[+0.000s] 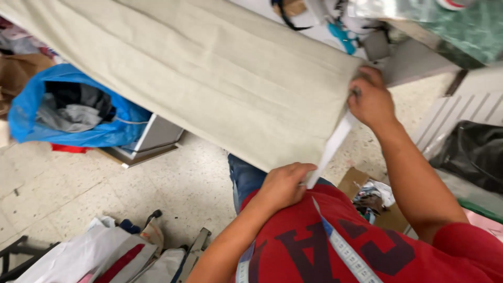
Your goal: Measuring and marking a pair of trousers on a workbench using a flexible measuring tape and tailor's chalk.
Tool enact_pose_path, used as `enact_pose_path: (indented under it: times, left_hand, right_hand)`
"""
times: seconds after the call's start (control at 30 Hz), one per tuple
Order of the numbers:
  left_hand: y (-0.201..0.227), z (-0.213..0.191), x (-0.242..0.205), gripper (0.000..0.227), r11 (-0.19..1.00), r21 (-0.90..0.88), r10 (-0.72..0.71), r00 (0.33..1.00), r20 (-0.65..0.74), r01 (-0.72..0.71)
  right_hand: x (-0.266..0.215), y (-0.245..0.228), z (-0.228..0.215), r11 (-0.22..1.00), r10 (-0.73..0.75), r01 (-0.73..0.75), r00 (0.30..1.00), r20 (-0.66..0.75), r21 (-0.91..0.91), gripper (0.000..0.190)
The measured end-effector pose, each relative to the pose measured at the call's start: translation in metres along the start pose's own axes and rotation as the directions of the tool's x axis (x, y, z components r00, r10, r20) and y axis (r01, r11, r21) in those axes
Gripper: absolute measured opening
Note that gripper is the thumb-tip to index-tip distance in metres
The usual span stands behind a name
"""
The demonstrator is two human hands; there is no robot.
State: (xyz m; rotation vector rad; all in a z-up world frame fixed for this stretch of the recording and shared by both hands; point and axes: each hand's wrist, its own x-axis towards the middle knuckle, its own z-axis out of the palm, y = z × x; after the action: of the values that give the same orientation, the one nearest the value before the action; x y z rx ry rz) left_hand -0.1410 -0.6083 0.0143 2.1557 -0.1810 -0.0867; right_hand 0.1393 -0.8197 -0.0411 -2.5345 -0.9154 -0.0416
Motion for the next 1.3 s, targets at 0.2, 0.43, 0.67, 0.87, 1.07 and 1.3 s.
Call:
enact_pose_path:
  times: [0.2, 0.43, 0.67, 0.87, 1.07, 1.3]
  left_hand:
    - [-0.025, 0.048, -0.022, 0.038, 0.968, 0.237, -0.057, 0.991, -0.121, 0.085]
    - [-0.036, 0.061, -0.044, 0.031, 0.948, 0.308, 0.062, 0.906, -0.419, 0.077]
    - [-0.031, 0.061, -0.059, 0.014, 0.948, 0.318, 0.155, 0.867, -0.473, 0.004]
    - [-0.038, 0.064, -0.064, 0.011, 0.959, 0.276, 0.191, 0.872, -0.451, -0.067]
    - [-0.046, 0.064, -0.065, 0.015, 0.938, 0.339, 0.213, 0.893, -0.396, -0.073]
    - [-0.054, 0.079, -0.058, 0.009, 0.936, 0.347, 0.222, 0.871, -0.438, -0.064]
  right_hand:
    - [0.021, -0.005, -0.015, 0.988, -0.112, 0.109, 0.994, 0.017, 0.107, 0.05]
    - [0.07, -0.01, 0.011, 0.894, 0.446, -0.414, 0.86, 0.247, -0.172, 0.041]
    - [0.063, 0.005, -0.02, 0.986, -0.064, 0.052, 0.996, -0.069, -0.156, 0.019]
    - [0.087, 0.034, -0.002, 0.786, 0.324, -0.031, 0.871, 0.37, -0.617, 0.018]
    - [0.104, 0.017, 0.0, 0.833, 0.456, -0.21, 0.785, 0.42, -0.512, 0.039]
    - [0.087, 0.031, -0.017, 0.861, 0.282, -0.039, 0.866, 0.412, -0.507, 0.022]
